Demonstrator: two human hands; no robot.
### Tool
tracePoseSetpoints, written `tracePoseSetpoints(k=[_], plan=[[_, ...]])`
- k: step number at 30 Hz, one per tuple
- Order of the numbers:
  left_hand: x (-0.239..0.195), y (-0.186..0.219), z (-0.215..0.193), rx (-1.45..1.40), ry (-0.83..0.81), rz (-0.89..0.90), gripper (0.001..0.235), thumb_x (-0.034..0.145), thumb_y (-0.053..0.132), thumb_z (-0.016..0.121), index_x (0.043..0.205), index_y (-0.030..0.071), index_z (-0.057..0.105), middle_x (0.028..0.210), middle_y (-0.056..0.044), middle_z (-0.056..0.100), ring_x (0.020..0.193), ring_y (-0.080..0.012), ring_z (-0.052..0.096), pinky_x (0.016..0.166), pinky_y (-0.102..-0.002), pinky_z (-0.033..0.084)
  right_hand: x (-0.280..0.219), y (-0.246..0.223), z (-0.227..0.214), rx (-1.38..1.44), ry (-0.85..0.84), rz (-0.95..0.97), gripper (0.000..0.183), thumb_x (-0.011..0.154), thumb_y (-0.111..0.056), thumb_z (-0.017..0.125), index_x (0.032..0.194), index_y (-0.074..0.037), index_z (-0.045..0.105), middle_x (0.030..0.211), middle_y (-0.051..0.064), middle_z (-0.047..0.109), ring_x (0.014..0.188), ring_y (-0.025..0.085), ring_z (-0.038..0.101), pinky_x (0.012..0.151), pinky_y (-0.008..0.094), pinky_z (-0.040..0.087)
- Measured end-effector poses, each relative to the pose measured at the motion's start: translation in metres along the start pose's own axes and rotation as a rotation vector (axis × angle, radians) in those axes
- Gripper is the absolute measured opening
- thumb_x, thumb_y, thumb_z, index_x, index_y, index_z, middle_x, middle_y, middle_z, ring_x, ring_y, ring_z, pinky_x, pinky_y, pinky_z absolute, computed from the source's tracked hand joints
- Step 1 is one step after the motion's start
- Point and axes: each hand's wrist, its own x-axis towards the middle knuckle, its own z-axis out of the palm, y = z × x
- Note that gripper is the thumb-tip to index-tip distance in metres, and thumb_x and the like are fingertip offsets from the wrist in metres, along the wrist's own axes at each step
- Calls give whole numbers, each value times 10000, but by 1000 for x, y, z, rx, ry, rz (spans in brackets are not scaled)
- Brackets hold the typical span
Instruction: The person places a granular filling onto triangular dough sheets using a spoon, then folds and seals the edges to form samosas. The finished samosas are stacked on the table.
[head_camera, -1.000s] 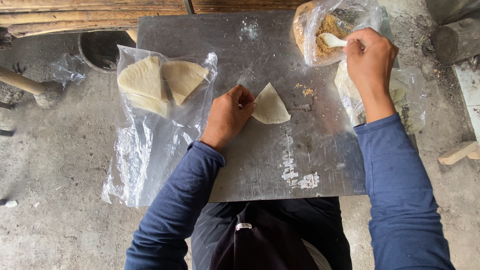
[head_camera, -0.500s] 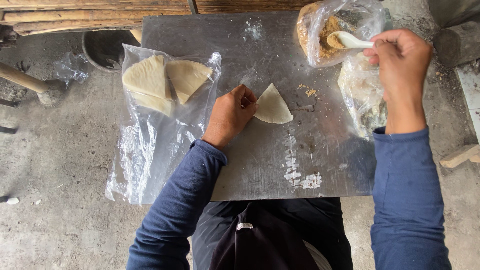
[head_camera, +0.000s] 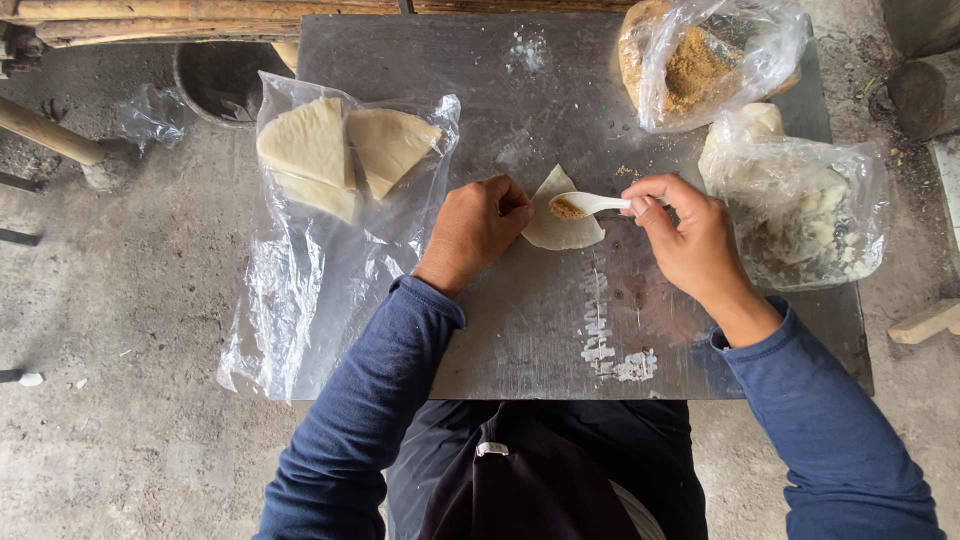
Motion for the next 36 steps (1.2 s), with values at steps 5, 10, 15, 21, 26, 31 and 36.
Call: tracePoseSetpoints(k=[5,10,15,21,26,31,36], plan=[[0,0,-2,4,-12,-2,146,887,164,722,972,45,718,888,-90,776,786,-208,764,731,-329,602,-2,0,2,-344,34,-218,51,1040,-111,693,1089,-115,707,974,2,742,919,168,676,869,365,424],[1,0,-2,13,-20,-17,148,886,152,733,984,46,705,907,-92,775,803,-206,763,748,-329,606,-4,-2,0,-576,45,-457,116,1017,-126,748,1115,-190,746,1086,-68,753,1071,167,612,987,383,288],[1,1,-3,14,-16,-21,145,876,137,735,985,47,703,910,-95,777,811,-203,765,750,-329,607,-7,-7,-4,-682,53,-566,141,986,-123,798,1091,-216,782,1105,-112,767,1085,150,600,1005,382,273],[1,1,-3,18,-24,-37,135,888,129,727,994,51,696,916,-93,774,809,-202,763,737,-323,610,-7,-9,-8,-710,71,-577,139,1002,-154,811,1110,-239,790,1117,-124,766,1128,151,584,1025,380,264],[1,0,-1,18,-25,-4,129,888,105,710,1005,52,696,930,-94,775,820,-203,769,747,-323,618,-6,-13,-3,-688,84,-611,119,1009,-181,816,1104,-239,774,1119,-125,767,1111,149,584,1007,384,262],[2,0,-3,6,-28,14,133,882,99,713,1000,42,690,936,-100,778,834,-208,771,764,-325,619,-8,-16,-5,-751,51,-655,120,991,-188,795,1093,-247,770,1112,-129,769,1098,148,584,998,383,263],[2,2,-3,-31,-42,7,148,897,136,727,1004,42,684,939,-98,778,840,-202,771,766,-323,617,-8,16,-11,-739,170,-669,75,1055,-242,796,1123,-235,767,1096,-87,756,1074,158,559,993,352,250]])
